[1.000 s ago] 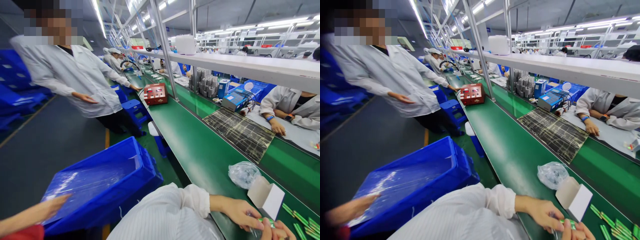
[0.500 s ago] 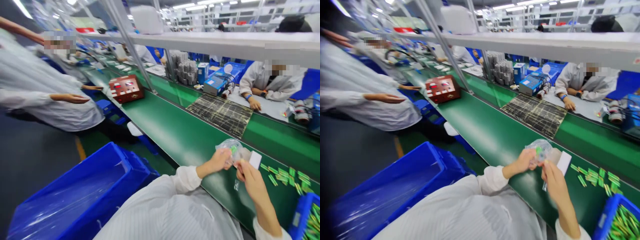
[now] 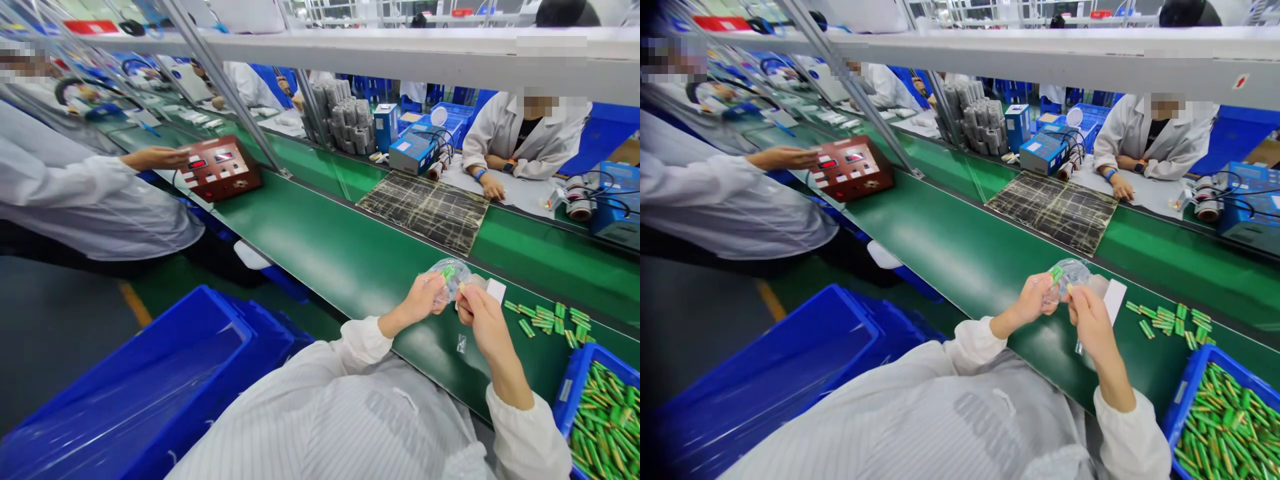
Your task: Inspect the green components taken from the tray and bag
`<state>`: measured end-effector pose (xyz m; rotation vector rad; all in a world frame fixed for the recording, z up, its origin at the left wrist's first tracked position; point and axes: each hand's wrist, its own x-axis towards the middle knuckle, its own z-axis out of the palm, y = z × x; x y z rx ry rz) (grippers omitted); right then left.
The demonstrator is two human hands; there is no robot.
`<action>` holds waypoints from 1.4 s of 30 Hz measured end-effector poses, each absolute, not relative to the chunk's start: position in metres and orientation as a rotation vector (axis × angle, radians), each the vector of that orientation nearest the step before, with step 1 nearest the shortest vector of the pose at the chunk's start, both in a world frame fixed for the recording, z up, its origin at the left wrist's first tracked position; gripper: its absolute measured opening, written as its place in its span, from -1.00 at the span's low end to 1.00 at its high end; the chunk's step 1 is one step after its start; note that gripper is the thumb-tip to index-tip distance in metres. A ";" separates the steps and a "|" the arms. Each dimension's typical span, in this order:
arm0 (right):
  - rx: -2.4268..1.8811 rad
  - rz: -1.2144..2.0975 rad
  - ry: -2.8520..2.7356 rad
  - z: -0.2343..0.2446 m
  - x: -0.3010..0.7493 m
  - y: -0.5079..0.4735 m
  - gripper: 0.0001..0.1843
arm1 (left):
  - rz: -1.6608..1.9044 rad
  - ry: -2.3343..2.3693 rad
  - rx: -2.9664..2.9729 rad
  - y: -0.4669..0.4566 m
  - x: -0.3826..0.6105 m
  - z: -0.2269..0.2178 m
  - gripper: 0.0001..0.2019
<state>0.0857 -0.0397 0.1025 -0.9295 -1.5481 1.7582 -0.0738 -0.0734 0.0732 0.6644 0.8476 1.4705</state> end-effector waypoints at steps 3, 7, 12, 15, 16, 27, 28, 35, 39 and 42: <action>-0.965 1.750 -1.537 0.103 0.085 -0.040 -0.45 | 1.462 0.892 0.738 -0.075 -0.075 0.073 -0.41; -0.941 1.843 -1.504 0.102 0.083 -0.041 -0.45 | 1.467 0.931 0.813 -0.077 -0.076 0.075 -0.39; -0.978 1.600 -1.655 0.104 0.086 -0.044 -0.52 | 1.468 0.887 0.685 -0.078 -0.076 0.079 -0.39; -1.044 1.362 -1.785 0.108 0.090 -0.045 -0.57 | 1.461 0.845 0.612 -0.077 -0.075 0.078 -0.40; -1.053 1.320 -1.820 0.110 0.091 -0.045 -0.58 | 1.457 0.839 0.608 -0.077 -0.074 0.077 -0.41; -0.977 1.664 -1.749 0.105 0.095 -0.041 -0.50 | 1.333 0.871 0.789 -0.081 -0.076 0.074 -0.44; -0.965 1.676 -1.732 0.105 0.095 -0.041 -0.49 | 1.306 0.869 0.826 -0.083 -0.076 0.074 -0.44; -0.953 1.690 -1.660 0.108 0.101 -0.041 -0.47 | 1.332 0.828 0.650 -0.081 -0.074 0.071 -0.42; -0.976 1.685 -1.695 0.107 0.103 -0.042 -0.46 | 1.329 0.822 0.623 -0.079 -0.074 0.070 -0.43; -0.982 1.684 -1.714 0.106 0.102 -0.042 -0.46 | 1.330 0.809 0.610 -0.080 -0.074 0.070 -0.44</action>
